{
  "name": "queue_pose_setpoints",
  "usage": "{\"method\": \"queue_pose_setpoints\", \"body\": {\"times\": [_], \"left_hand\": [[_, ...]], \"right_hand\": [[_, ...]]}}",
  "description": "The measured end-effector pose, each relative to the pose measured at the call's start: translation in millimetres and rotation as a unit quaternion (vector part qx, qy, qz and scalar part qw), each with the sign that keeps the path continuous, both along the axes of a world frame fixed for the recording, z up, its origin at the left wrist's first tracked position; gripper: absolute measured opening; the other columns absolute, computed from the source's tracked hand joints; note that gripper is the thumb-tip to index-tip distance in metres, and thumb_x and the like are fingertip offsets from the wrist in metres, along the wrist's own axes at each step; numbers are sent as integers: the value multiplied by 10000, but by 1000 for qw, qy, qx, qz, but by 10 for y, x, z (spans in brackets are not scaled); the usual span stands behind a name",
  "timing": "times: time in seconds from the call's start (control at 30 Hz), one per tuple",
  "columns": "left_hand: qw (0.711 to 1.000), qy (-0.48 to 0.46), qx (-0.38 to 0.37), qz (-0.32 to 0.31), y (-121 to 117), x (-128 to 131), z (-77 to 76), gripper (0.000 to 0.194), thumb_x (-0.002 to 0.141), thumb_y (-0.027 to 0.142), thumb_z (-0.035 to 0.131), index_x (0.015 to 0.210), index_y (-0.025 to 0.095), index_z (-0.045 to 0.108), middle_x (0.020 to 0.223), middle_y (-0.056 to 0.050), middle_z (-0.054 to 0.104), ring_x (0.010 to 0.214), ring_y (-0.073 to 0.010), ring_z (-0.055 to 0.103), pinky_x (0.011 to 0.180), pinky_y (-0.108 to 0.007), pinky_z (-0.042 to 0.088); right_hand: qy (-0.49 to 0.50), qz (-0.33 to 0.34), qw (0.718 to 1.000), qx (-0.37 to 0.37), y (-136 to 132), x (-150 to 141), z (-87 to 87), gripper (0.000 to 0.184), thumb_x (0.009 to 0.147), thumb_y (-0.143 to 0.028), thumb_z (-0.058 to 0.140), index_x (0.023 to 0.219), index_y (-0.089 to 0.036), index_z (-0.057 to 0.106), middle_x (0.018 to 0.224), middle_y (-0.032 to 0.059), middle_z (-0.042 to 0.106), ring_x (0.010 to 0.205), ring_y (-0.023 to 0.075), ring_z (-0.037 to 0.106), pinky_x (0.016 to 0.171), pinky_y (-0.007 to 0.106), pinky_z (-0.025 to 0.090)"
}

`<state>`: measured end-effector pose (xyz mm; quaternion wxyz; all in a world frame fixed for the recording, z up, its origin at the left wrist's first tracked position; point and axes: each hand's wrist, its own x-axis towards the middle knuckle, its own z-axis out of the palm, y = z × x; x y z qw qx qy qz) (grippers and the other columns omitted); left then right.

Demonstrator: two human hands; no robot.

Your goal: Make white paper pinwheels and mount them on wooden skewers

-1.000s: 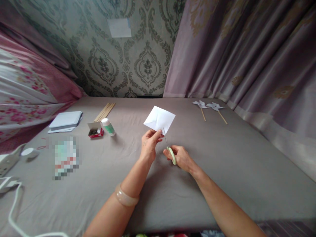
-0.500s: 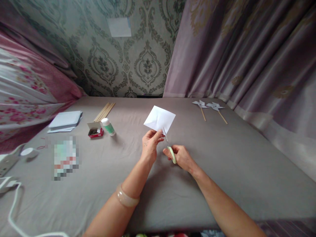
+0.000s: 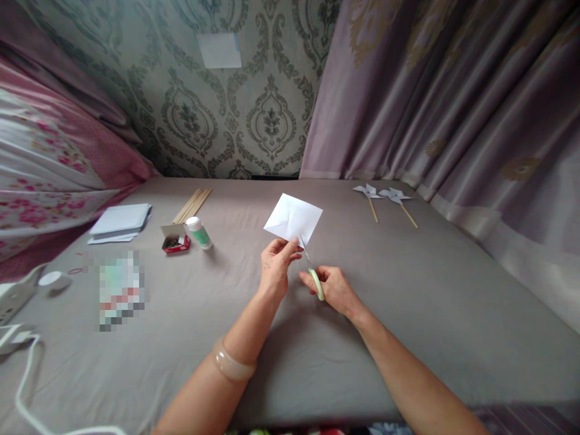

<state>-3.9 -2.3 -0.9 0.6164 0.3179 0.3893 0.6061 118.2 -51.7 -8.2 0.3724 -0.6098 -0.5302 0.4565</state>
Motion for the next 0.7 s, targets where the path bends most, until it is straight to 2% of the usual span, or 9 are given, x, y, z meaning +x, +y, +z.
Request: {"method": "queue_pose_setpoints", "body": {"times": [0.23, 0.47, 0.7], "left_hand": [[1000, -6, 2, -3, 3, 10, 16, 254, 606, 327, 772, 629, 142, 600, 653, -4, 614, 605, -93, 576, 594, -219, 457], [1000, -5, 0, 3, -6, 15, 40, 253, 594, 319, 775, 614, 137, 601, 641, -5, 609, 612, -99, 585, 582, -215, 459], [1000, -10, -1, -10, -15, 13, 51, 238, 595, 308, 776, 659, 134, 628, 641, -5, 617, 604, -97, 583, 575, -213, 453]], "right_hand": [[-16, -14, 1000, 2, 7, -3, -52, 329, 649, -417, 675, 513, -167, 511, 462, -28, 514, 439, 79, 395, 438, 221, 289], [-42, -26, 999, 18, 23, 5, -112, 308, 668, -406, 625, 503, -164, 528, 443, -25, 522, 435, 85, 411, 439, 220, 294], [-41, -38, 998, 23, 12, -7, -70, 324, 654, -421, 632, 487, -167, 520, 438, -26, 507, 430, 82, 393, 435, 226, 285]]}}
